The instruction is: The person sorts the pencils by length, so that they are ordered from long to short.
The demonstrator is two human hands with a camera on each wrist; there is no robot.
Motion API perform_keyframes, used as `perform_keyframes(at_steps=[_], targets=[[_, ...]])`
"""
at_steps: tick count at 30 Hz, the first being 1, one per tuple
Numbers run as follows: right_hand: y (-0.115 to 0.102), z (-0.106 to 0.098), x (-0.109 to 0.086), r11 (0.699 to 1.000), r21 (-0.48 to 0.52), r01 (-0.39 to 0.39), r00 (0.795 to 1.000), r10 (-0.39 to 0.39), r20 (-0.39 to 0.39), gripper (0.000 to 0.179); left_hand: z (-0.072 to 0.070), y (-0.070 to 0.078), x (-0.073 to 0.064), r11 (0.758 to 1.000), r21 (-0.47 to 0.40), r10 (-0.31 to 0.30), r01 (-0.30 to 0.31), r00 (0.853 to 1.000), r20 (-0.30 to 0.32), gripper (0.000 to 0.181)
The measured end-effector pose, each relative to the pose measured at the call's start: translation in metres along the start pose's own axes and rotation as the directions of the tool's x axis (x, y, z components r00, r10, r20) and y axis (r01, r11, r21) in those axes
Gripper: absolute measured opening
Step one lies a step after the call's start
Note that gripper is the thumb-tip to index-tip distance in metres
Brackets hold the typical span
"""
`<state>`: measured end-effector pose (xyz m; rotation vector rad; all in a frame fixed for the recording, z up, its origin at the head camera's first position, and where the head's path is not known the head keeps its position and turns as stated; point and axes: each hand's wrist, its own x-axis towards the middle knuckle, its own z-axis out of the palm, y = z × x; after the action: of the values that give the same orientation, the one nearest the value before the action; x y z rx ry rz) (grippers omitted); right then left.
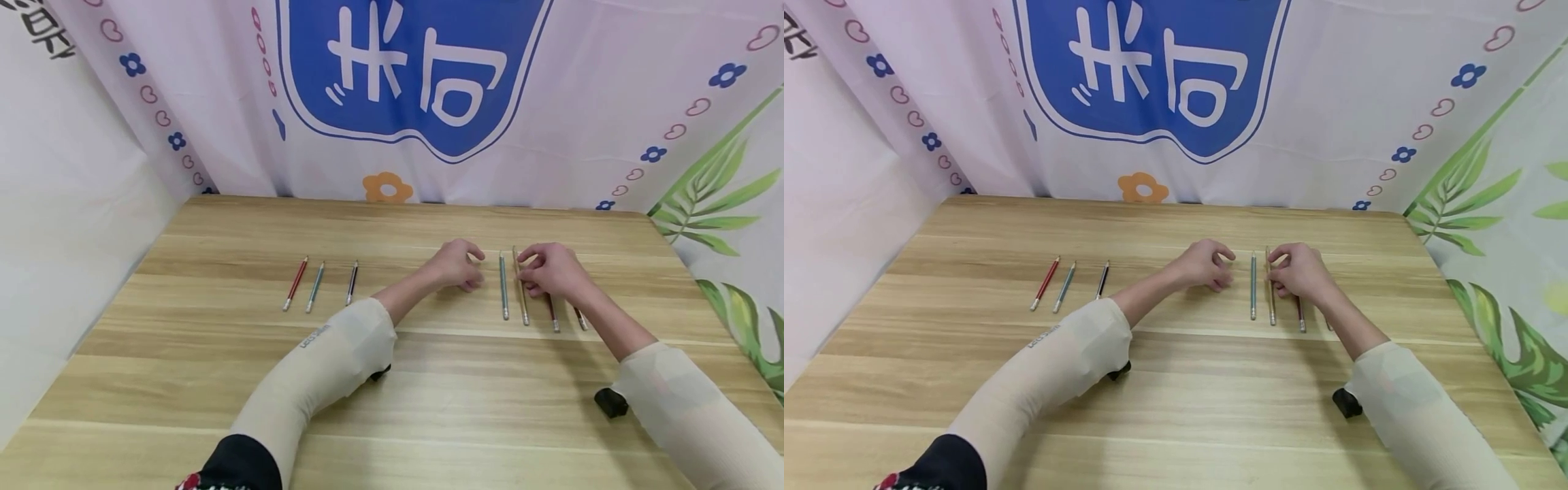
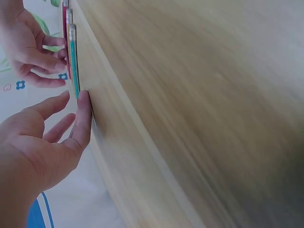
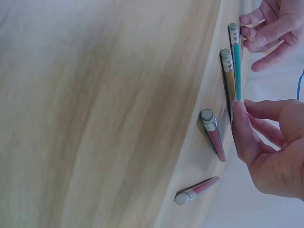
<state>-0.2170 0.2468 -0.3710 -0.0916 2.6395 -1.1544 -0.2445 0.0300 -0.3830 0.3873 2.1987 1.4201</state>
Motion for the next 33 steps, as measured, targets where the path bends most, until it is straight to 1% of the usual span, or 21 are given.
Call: perform_keyframes(at_steps=[4, 11, 14, 19, 25, 33], targets=[[-0.002, 0.000, -0.001, 1.000, 0.008, 0.008, 1.000, -0.008, 0.001, 0.031, -0.011, -0.003, -0.006, 1.000, 0.029, 0.010, -0.011, 1.000, 0.029, 0.050], [-0.004, 0.001, -0.002, 0.999, -0.012, 0.049, 0.999, -0.049, 0.004, 0.028, -0.026, -0.006, -0.015, 0.996, 0.083, 0.017, -0.020, 0.999, 0.047, 0.052], [-0.004, 0.002, -0.002, 0.998, -0.019, 0.065, 0.998, -0.065, 0.007, 0.028, -0.030, -0.008, -0.017, 0.995, 0.095, 0.012, -0.016, 0.999, 0.041, 0.052], [-0.006, 0.003, -0.003, 0.997, -0.022, 0.070, 0.998, -0.069, 0.013, 0.030, -0.035, -0.011, -0.024, 0.994, 0.112, 0.011, -0.014, 1.000, 0.027, 0.050], [-0.008, 0.005, -0.005, 0.997, -0.009, 0.077, 0.997, -0.077, 0.027, 0.031, -0.043, -0.014, -0.035, 0.993, 0.120, 0.016, -0.017, 1.000, 0.012, 0.051], [-0.011, 0.008, -0.006, 0.996, 0.015, 0.090, 0.995, -0.091, 0.030, 0.030, -0.057, -0.019, -0.047, 0.986, 0.165, 0.010, -0.008, 1.000, -0.011, 0.050]])
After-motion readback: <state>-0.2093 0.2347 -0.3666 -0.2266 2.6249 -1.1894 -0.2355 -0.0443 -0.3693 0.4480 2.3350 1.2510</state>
